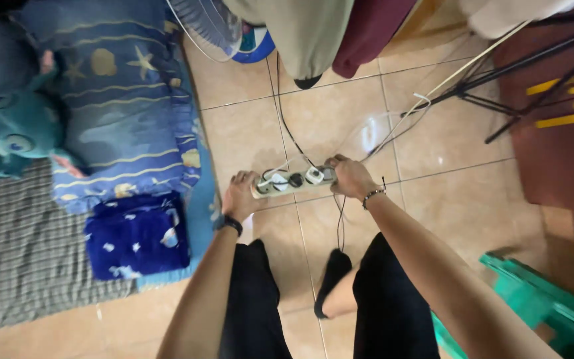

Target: Tidying and organizing personal belongings including clothes, a wallet, and a blanket, then connecting a fan.

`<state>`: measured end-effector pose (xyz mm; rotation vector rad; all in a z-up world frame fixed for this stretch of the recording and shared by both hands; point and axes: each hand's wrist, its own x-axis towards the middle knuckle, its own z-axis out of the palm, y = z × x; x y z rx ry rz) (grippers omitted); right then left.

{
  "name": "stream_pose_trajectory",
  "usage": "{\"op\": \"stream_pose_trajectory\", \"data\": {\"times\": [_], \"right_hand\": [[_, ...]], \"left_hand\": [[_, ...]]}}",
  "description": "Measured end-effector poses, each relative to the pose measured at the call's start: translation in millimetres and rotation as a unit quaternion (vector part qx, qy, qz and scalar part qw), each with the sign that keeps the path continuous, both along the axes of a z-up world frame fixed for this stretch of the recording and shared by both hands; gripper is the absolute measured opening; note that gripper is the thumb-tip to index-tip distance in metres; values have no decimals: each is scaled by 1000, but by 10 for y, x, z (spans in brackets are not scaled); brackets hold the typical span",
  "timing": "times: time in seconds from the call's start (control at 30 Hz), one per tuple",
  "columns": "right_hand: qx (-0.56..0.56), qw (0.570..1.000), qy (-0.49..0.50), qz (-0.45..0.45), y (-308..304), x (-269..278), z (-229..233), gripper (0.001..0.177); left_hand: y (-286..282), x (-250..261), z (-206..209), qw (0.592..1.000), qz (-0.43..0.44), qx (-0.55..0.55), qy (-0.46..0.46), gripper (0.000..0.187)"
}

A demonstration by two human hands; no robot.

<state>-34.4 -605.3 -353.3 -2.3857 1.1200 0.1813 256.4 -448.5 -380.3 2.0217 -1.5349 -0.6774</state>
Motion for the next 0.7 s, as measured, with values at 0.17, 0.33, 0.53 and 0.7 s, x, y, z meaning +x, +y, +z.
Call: {"op": "stream_pose_trajectory", "data": {"times": [0.17,0.33,0.53,0.7], "right_hand": [[5,997,-71,28,-557,165,-911,59],[-15,986,-118,116,-1100,188,-1724,56],[8,992,-100,77,-1264,95,-1901,66],[-9,983,-176,60,-1157,-4,-2108,64]], "left_hand": [[-602,318,-764,999,-22,29,4,42],[-1083,502,-1414,983,-172,2,-69,56],[-1268,424,-1896,980,-165,-57,-93,55],[-1167,305,-2249,981,-151,-95,-79,58]]}}
